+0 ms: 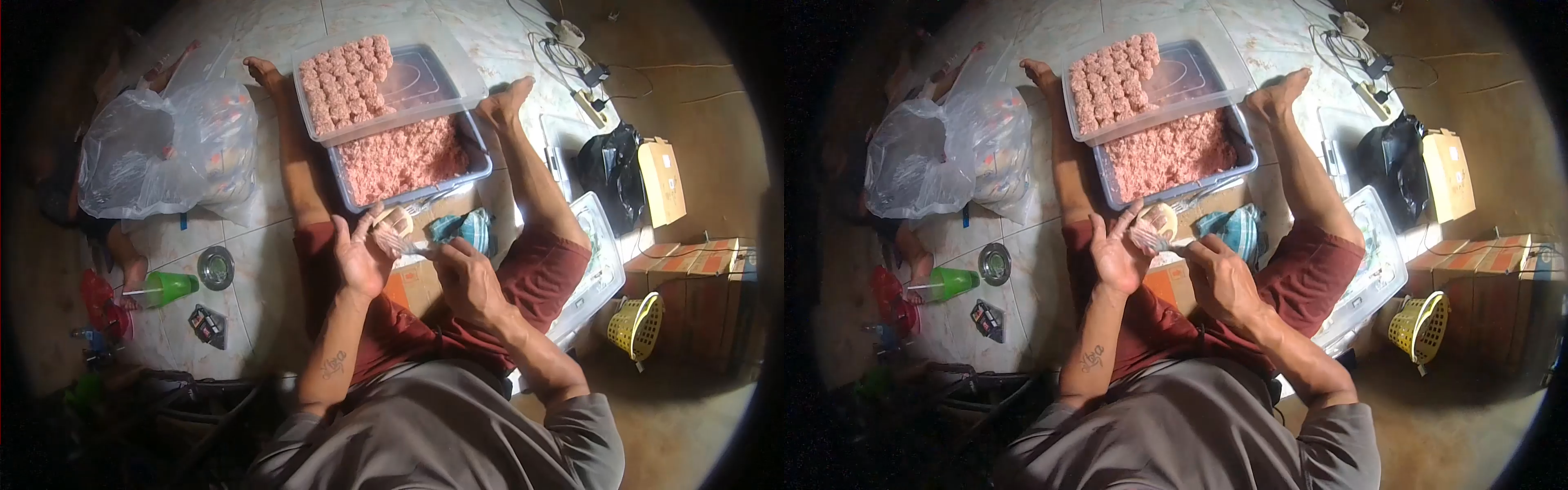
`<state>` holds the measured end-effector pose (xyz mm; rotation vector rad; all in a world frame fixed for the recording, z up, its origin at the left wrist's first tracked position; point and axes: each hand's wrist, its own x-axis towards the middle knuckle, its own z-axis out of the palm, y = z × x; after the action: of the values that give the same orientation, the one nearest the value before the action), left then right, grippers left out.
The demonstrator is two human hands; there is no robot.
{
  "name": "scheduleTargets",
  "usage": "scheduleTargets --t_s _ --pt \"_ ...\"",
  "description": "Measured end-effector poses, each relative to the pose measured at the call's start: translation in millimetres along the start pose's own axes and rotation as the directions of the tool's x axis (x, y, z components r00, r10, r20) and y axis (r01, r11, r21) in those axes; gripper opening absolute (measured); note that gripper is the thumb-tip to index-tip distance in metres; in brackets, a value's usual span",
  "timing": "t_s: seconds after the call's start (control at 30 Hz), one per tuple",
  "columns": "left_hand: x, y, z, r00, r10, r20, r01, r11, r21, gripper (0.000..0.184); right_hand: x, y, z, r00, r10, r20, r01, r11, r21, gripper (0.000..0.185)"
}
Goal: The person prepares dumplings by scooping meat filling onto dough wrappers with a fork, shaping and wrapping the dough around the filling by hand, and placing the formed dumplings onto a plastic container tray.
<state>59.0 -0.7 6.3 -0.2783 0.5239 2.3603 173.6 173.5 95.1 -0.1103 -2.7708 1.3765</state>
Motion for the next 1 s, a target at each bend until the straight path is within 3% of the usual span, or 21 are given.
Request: scheduleTargets --t_s 0.17,0.27,0.33,0.4,0.43,0.47,0.53,0.57,0.6,0.63,0.67,0.7,0.73,0.77,0.8,0.83,0.87,0.9,0.93,0.97,1.0 --pt "9 4 -16 0.997 -0.071 -0.034 0.063 0.977 -0.203 0.078 1 13 -6 0.994 -0.055 0.099 0.067 0.99 -0.123 0.027" --pt "-1 3 7 0.981 -0.195 0.013 0.194 0.965 -0.175 0.078 -2 13 -3 0.999 -0.009 0.044 0.016 0.988 -0.152 0.026" --pt "1 -1 6 0.984 -0.176 0.038 0.18 0.961 -0.211 0.078 -1 22 0 0.999 0.001 0.04 0.004 0.992 -0.124 0.026" --pt "3 0 -5 0.999 -0.049 -0.011 0.049 0.999 0.019 0.076 0 23 -4 0.999 0.013 -0.033 -0.015 0.996 -0.088 0.025" --pt "-1 1 -6 0.993 -0.056 -0.102 0.076 0.976 0.203 0.068 0 21 -2 0.999 0.018 -0.03 -0.02 0.996 -0.083 0.025" --pt "-3 -1 -9 0.993 -0.056 -0.104 0.076 0.976 0.204 0.068 4 18 -1 0.99 0.062 -0.126 -0.064 0.998 -0.012 0.025" --pt "-7 -6 -11 0.991 -0.032 -0.127 0.083 0.905 0.417 0.061 16 22 5 0.969 0.11 -0.223 -0.098 0.993 0.064 0.025" --pt "-11 -10 -7 0.998 -0.015 -0.057 0.041 0.876 0.48 0.065 23 33 13 0.944 0.329 -0.03 -0.308 0.908 0.284 0.027" --pt "-17 -10 6 0.998 -0.02 -0.057 0.045 0.875 0.482 0.065 28 40 19 0.852 0.482 0.205 -0.52 0.731 0.442 0.029" --pt "-24 -9 20 1.0 -0.01 0.02 0.0 0.891 0.455 0.068 31 28 15 0.83 0.447 0.333 -0.556 0.612 0.562 0.035" --pt "-32 -5 35 0.995 0.004 0.096 -0.045 0.905 0.424 0.072 33 20 10 0.829 0.447 0.336 -0.557 0.608 0.565 0.035" --pt "-46 21 46 0.977 -0.133 0.168 0.041 0.886 0.462 0.076 33 12 6 0.887 0.311 0.34 -0.461 0.567 0.683 0.037" --pt "-47 34 53 0.976 -0.121 0.183 0.038 0.915 0.402 0.076 34 4 0 0.932 0.171 0.318 -0.36 0.5 0.787 0.039" --pt "-36 45 42 0.949 -0.241 0.202 0.078 0.803 0.591 0.069 39 -3 -11 0.927 0.085 0.364 -0.353 0.522 0.777 0.037" --pt "-32 43 42 0.944 -0.21 0.255 -0.095 0.568 0.818 0.06 47 -13 -17 0.929 0.079 0.363 -0.348 0.526 0.776 0.037" --pt "-28 41 43 0.935 -0.177 0.307 -0.257 0.257 0.932 0.051 56 -24 -22 0.949 0.053 0.311 -0.253 0.718 0.648 0.034" --pt "-26 33 39 0.934 -0.178 0.309 -0.259 0.256 0.931 0.051 62 -32 -27 0.964 0.02 0.265 -0.15 0.865 0.479 0.032" --pt "-24 26 37 0.901 -0.019 0.434 -0.409 0.297 0.863 0.049 66 -35 -32 0.97 0.043 0.239 -0.128 0.927 0.352 0.03" --pt "-21 23 35 0.83 0.147 0.538 -0.555 0.311 0.771 0.047 65 -32 -30 0.97 0.044 0.24 -0.128 0.928 0.35 0.03" --pt "-17 28 32 0.792 0.204 0.575 -0.581 -0.036 0.813 0.04 63 -23 -25 0.988 0.113 0.104 -0.148 0.883 0.446 0.031" --pt "-18 29 41 0.908 0.192 0.374 -0.411 0.222 0.884 0.034 60 -12 -20 0.981 0.195 -0.022 -0.152 0.827 0.542 0.031"
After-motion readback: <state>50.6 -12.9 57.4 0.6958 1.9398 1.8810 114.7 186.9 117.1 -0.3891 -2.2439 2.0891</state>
